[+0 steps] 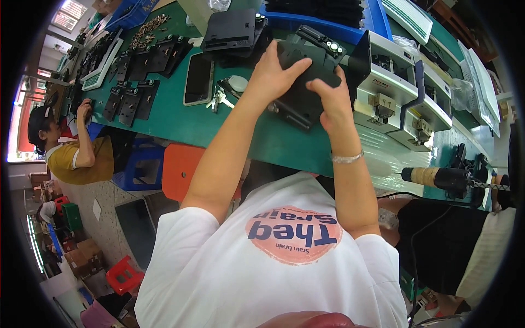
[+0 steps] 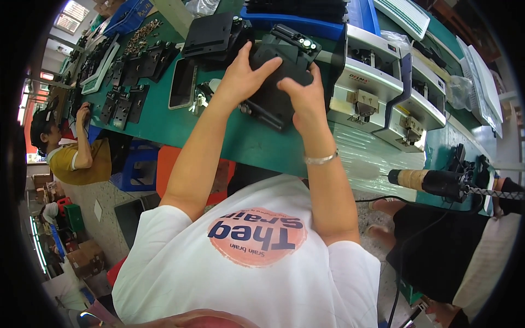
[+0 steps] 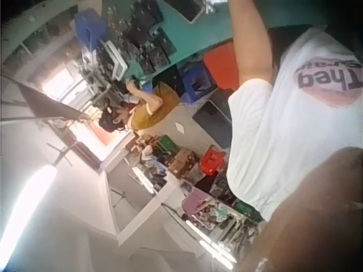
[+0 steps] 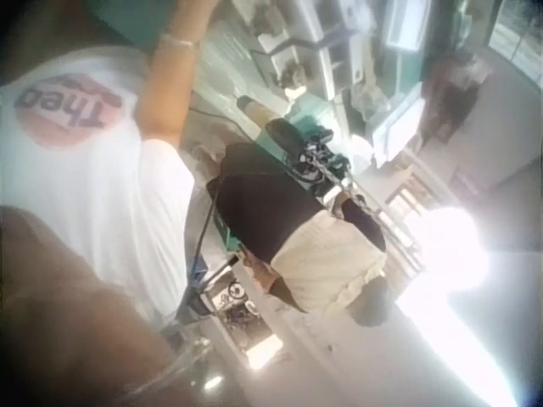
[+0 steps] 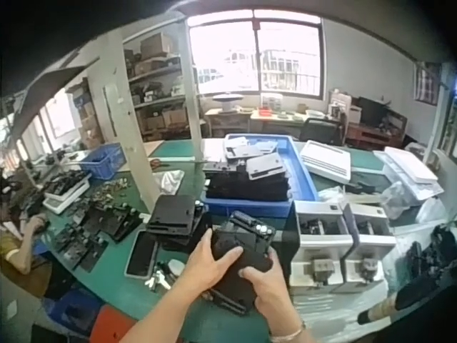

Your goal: The person assembles plastic housing components by securing them with screws using an electric screwdriver.

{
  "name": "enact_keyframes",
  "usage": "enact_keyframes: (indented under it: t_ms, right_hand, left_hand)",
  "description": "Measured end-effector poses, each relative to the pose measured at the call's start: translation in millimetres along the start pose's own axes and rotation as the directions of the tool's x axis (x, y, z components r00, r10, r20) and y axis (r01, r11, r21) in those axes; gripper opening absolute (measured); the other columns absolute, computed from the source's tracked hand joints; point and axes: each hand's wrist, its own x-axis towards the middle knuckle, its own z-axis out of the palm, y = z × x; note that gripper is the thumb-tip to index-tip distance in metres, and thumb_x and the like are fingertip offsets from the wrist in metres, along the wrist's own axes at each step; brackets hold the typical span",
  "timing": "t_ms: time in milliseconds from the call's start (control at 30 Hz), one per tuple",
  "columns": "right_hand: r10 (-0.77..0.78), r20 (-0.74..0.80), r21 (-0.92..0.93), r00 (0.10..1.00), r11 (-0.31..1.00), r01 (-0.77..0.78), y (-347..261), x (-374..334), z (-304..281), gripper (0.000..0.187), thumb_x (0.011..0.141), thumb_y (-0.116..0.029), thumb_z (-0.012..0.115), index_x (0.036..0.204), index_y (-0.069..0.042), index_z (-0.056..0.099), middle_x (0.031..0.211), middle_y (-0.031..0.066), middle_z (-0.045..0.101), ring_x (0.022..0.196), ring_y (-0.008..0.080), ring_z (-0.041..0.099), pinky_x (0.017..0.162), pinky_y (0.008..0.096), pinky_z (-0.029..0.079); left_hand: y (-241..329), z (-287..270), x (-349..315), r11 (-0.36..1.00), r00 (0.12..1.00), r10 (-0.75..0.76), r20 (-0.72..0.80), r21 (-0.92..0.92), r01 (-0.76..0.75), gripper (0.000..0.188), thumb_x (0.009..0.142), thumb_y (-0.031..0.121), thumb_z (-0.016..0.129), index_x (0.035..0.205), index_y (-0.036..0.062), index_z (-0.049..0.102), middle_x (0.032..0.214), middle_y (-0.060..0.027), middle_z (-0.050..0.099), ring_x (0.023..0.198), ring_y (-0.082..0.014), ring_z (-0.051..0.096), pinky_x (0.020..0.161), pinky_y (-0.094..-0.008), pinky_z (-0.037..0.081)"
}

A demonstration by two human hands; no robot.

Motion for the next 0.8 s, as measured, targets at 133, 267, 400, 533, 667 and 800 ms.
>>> enact_keyframes:
  t_ms: [133,267,400,533,667,800]
  right_hand:
    - [-0.213,0.187,-0.171,0.959,0.954,0.245,5,-26,-19,0.076,0.071,0.008,0.07,0.14,-0.001,0.04,0.122,0.0116,0.057,0.105,0.0204,0.061,0.09,0.0331,0.053]
    - [-0.122,0.39,-0.231,0.913,0.946,0.226,0,-48,-30,0.074,0.072,0.01,0.069,0.14,-0.006,0.043,0.124,0.0098,0.055,0.12,0.0187,0.053,0.099,0.0327,0.048]
    - [-0.31,0.579,-0.231,0.754,0.824,0.517,3,-44,-36,0.095,0.065,0.012,0.072,0.148,-0.009,0.033,0.137,0.014,0.052,0.116,0.0189,0.058,0.091,0.0293,0.052]
    - [-0.25,0.621,-0.19,0.743,0.872,0.452,-3,-46,-36,0.116,0.061,0.006,0.078,0.158,-0.013,0.018,0.15,0.0172,0.044,0.131,0.0258,0.05,0.106,0.0373,0.045]
    - [-0.255,0.6,-0.2,0.759,0.87,0.451,-1,-37,-41,0.126,0.056,0.003,0.084,0.161,-0.016,0.016,0.153,0.0166,0.039,0.14,0.0283,0.041,0.111,0.0406,0.039]
    - [-0.301,0.531,-0.167,0.792,0.879,0.446,-2,-32,-42,0.147,0.048,-0.043,0.099,0.162,-0.016,0.011,0.157,0.0173,0.033,0.145,0.0303,0.031,0.118,0.044,0.026]
  left_hand:
    - [-9,-2,-46,0.876,0.987,0.145,-0.076,-0.453,-0.164,0.118,0.074,0.031,0.089,0.154,-0.0077,0.013,0.154,-0.0257,0.032,0.14,-0.0323,0.041,0.113,-0.0392,0.038]
    - [-51,-8,-76,0.771,0.971,0.238,-0.023,-0.604,-0.203,0.135,0.066,0.014,0.094,0.158,0.0044,-0.004,0.157,-0.0215,0.026,0.142,-0.0313,0.038,0.116,-0.0417,0.034]
    - [-68,-15,-91,0.76,0.964,0.261,0.048,-0.626,-0.175,0.143,0.059,0.01,0.095,0.159,0.0093,-0.007,0.157,-0.0178,0.027,0.144,-0.0312,0.033,0.117,-0.0428,0.031]
    - [-62,-14,-94,0.729,0.889,0.458,0.003,-0.574,-0.374,0.15,0.057,0.013,0.097,0.16,0.0189,-0.011,0.157,-0.0185,0.025,0.143,-0.0327,0.034,0.116,-0.0464,0.033]
    - [-54,-7,-90,0.699,0.822,0.568,0.042,-0.552,-0.455,0.154,0.054,0.02,0.1,0.159,0.0191,-0.014,0.161,-0.0208,0.014,0.143,-0.0355,0.034,0.116,-0.0477,0.031]
    - [-48,-1,-78,0.665,0.827,0.561,-0.025,-0.582,-0.468,0.152,0.057,0.018,0.099,0.159,0.018,-0.013,0.163,-0.0205,0.011,0.145,-0.036,0.032,0.117,-0.0472,0.03]
